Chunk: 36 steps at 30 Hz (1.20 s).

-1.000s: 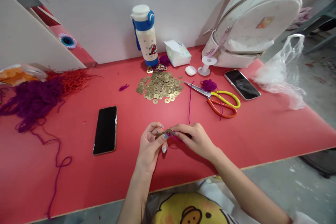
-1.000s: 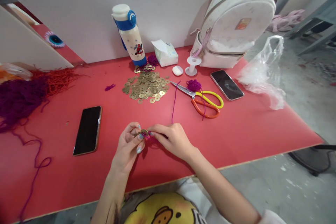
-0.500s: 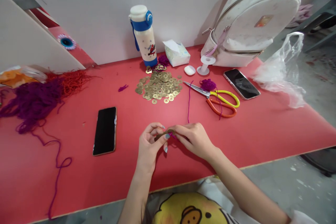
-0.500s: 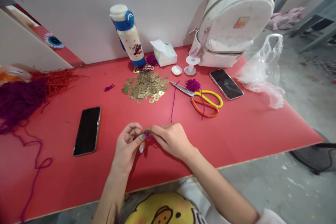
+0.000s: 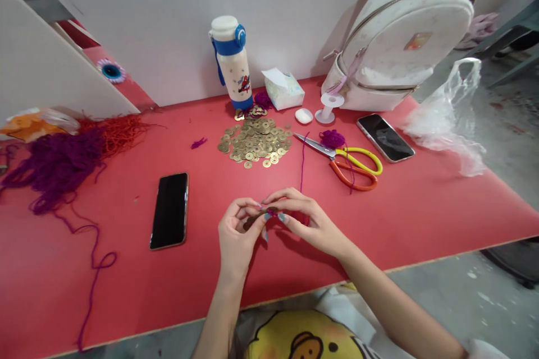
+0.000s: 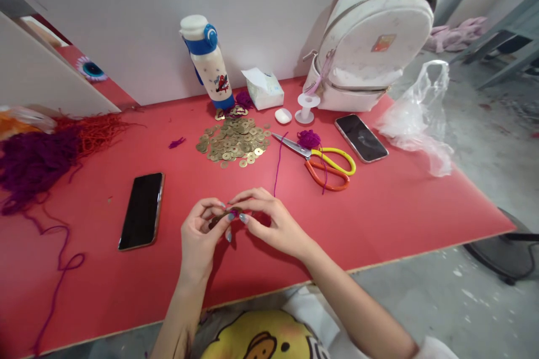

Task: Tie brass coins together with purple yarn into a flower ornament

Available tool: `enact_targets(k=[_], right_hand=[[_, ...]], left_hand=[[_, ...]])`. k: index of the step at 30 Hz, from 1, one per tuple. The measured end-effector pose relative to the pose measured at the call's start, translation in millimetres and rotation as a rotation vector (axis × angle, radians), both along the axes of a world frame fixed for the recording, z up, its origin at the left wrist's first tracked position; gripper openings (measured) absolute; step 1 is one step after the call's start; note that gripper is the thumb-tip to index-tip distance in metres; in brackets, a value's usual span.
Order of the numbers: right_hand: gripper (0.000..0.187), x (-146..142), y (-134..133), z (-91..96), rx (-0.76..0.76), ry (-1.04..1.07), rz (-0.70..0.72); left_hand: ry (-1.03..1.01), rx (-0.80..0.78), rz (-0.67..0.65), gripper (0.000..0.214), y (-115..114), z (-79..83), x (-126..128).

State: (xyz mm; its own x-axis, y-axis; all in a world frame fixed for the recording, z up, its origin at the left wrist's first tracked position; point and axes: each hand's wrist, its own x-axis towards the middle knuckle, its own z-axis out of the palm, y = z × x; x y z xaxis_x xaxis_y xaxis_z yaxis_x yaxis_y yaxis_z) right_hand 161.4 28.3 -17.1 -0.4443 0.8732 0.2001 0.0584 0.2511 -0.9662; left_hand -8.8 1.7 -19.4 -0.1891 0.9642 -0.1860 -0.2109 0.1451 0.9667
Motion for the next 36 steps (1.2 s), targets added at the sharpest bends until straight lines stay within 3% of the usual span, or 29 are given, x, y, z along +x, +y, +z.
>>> enact_targets(k=[9,15,17,20,23,28,32,34,36], right_hand=[[0.023,-10,4,-6.6,-0.163,0.095,-0.098],[0.028,-5,8,-1.6,-0.161,0.153,-0.261],[0.029,8,14,3.9,-0.232,0.230,-0.350],[0.023,41,26,13.7,-0.293,0.556,-0.479],[0.016,84,35,21.8,-0.177,0.777,-0.634],[0.023,133,36,23.1,0.063,0.538,-0.899],[0.025,130,34,16.1,0.227,0.305,-1.046],[0.022,117,32,14.0,0.243,0.172,-1.025],[0.025,97,27,13.9,0.224,-0.069,-0.841]], left_hand=[[0.072,0.023,-0.029,0.028,-2,1.6,4],[0.145,0.022,-0.136,0.026,-3,6.0,2],[0.186,0.031,-0.133,0.025,-3,7.2,-1],[0.238,0.033,-0.117,0.024,-5,7.3,-9],[0.301,0.025,-0.114,0.024,-6,6.0,-19],[0.393,0.000,-0.132,0.025,-9,5.8,-30],[0.451,-0.024,-0.180,0.024,-12,7.3,-34],[0.453,-0.023,-0.198,0.024,-13,7.9,-33],[0.442,-0.025,-0.215,0.024,-13,8.9,-31]])
